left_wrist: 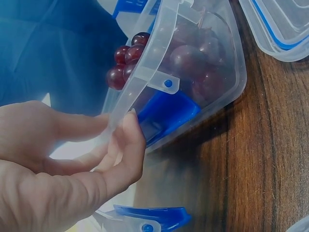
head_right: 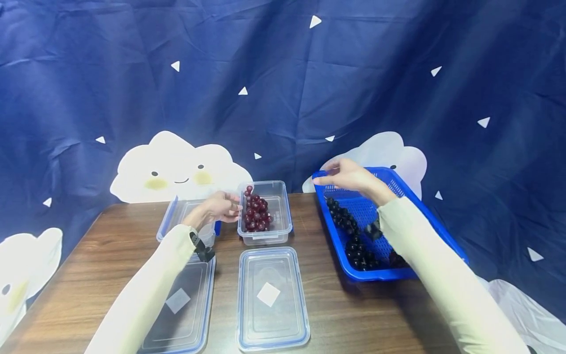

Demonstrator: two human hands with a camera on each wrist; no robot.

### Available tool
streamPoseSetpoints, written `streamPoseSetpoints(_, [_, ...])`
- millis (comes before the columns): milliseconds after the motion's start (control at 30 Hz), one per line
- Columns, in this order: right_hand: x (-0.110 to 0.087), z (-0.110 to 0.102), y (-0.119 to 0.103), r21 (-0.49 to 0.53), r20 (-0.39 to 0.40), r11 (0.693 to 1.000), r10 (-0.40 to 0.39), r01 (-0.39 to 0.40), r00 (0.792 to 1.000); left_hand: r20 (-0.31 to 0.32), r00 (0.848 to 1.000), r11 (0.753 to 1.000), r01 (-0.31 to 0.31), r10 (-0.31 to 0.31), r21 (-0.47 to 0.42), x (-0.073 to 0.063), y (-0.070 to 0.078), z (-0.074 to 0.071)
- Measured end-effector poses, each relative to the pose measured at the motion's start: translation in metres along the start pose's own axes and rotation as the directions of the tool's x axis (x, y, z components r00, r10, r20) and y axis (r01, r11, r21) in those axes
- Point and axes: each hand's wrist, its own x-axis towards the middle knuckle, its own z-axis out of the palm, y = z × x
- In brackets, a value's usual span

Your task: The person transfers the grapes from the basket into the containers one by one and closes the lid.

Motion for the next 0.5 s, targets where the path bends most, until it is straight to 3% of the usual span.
streamPoseSetpoints(267, [-0.003, 0.007, 0.069, 0.011, -0.013, 0.996, 0.083, -0.083, 0.996, 0.000, 1.000, 1.000, 0.002, -0.002, 0.010, -0.003, 0.001, 0.001])
streamPoseSetpoints(500, [0.005, 0.014, 0.093, 0.022, -0.022, 0.994, 0.107, -0.106, 0.994, -0.005, 1.000, 1.000, 0.000, 0.000, -0.003, -0.001, -0.001, 0.001])
